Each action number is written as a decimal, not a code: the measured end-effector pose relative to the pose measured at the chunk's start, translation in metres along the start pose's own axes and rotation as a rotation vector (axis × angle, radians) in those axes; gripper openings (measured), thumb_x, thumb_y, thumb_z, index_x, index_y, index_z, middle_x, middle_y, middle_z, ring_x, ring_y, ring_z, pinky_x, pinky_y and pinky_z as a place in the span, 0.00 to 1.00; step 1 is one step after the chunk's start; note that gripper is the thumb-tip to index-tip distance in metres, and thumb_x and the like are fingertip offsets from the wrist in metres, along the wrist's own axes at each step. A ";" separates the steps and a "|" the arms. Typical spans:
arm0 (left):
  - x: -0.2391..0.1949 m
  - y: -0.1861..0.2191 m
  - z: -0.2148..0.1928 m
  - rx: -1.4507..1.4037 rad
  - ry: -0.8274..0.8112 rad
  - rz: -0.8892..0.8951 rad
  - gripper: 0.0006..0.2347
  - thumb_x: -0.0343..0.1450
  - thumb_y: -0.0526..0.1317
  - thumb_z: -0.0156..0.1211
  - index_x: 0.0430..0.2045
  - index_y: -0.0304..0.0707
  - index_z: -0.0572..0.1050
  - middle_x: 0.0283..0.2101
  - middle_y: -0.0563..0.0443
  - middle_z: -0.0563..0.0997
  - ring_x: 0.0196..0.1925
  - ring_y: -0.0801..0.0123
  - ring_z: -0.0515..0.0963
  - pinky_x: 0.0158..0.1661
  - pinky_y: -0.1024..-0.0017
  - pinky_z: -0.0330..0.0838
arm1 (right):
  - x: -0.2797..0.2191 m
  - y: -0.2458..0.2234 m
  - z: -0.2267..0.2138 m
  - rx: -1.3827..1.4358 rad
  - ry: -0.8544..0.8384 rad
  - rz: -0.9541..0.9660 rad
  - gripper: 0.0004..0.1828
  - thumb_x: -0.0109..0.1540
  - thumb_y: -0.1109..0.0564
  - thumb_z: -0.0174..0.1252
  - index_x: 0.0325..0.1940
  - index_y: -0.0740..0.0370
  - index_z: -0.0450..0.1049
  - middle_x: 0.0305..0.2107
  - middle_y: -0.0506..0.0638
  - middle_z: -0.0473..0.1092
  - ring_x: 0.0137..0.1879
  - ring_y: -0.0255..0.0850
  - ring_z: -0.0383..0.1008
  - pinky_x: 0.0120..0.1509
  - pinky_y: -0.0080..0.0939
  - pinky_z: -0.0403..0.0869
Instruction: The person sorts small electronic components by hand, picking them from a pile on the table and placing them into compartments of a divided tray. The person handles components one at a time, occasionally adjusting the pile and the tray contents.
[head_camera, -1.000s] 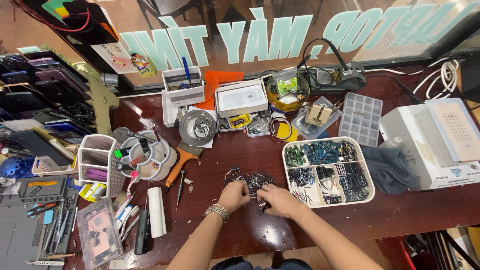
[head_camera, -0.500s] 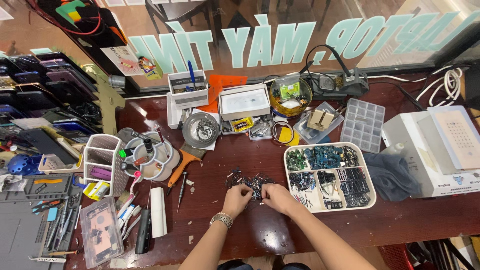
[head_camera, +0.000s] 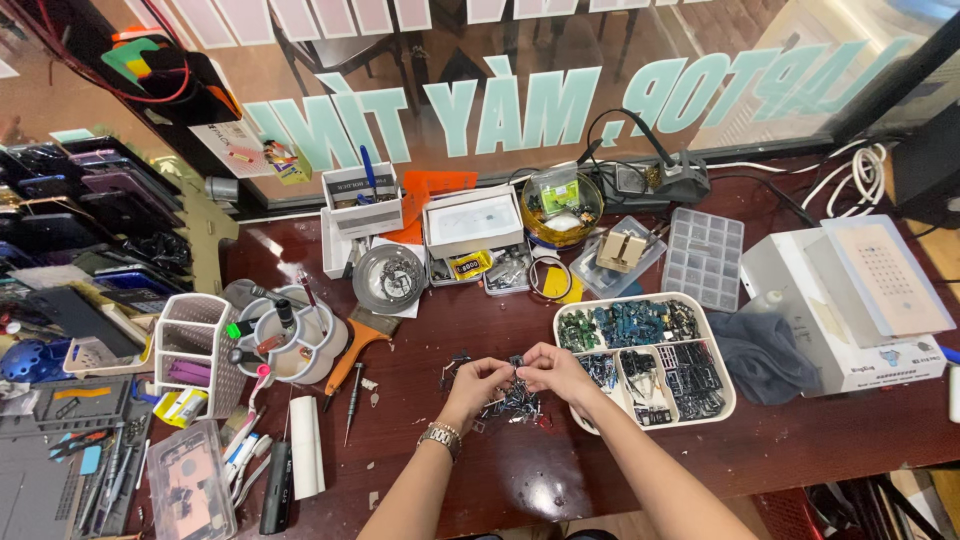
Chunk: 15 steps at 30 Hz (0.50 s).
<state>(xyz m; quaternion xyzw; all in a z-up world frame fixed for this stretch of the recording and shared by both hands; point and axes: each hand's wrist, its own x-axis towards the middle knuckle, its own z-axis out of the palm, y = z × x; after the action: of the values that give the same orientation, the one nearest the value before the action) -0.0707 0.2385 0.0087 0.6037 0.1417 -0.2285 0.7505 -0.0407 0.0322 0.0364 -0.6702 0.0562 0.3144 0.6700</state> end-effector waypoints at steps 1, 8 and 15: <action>0.001 0.002 0.001 0.017 0.019 0.022 0.06 0.71 0.38 0.66 0.33 0.32 0.82 0.30 0.54 0.83 0.30 0.80 0.79 0.31 0.80 0.74 | 0.001 0.002 -0.002 -0.017 0.026 -0.027 0.08 0.60 0.60 0.66 0.40 0.63 0.75 0.32 0.46 0.77 0.38 0.32 0.77 0.44 0.34 0.78; 0.004 0.006 0.003 0.128 0.152 0.093 0.06 0.71 0.36 0.66 0.30 0.29 0.82 0.27 0.52 0.82 0.25 0.79 0.76 0.28 0.79 0.72 | -0.001 0.019 -0.016 -0.259 0.139 -0.197 0.07 0.59 0.61 0.67 0.36 0.66 0.76 0.29 0.48 0.77 0.35 0.32 0.76 0.40 0.34 0.76; 0.021 0.003 0.026 -0.052 0.066 0.010 0.07 0.72 0.33 0.60 0.33 0.23 0.78 0.33 0.40 0.86 0.33 0.59 0.88 0.37 0.68 0.85 | -0.024 -0.014 -0.009 -0.184 0.264 -0.220 0.14 0.60 0.63 0.63 0.50 0.63 0.77 0.28 0.48 0.76 0.32 0.33 0.75 0.37 0.35 0.76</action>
<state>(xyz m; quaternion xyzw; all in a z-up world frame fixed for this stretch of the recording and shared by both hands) -0.0528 0.2104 0.0070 0.5919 0.1693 -0.2008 0.7621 -0.0494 0.0167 0.0599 -0.7660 0.0410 0.1527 0.6230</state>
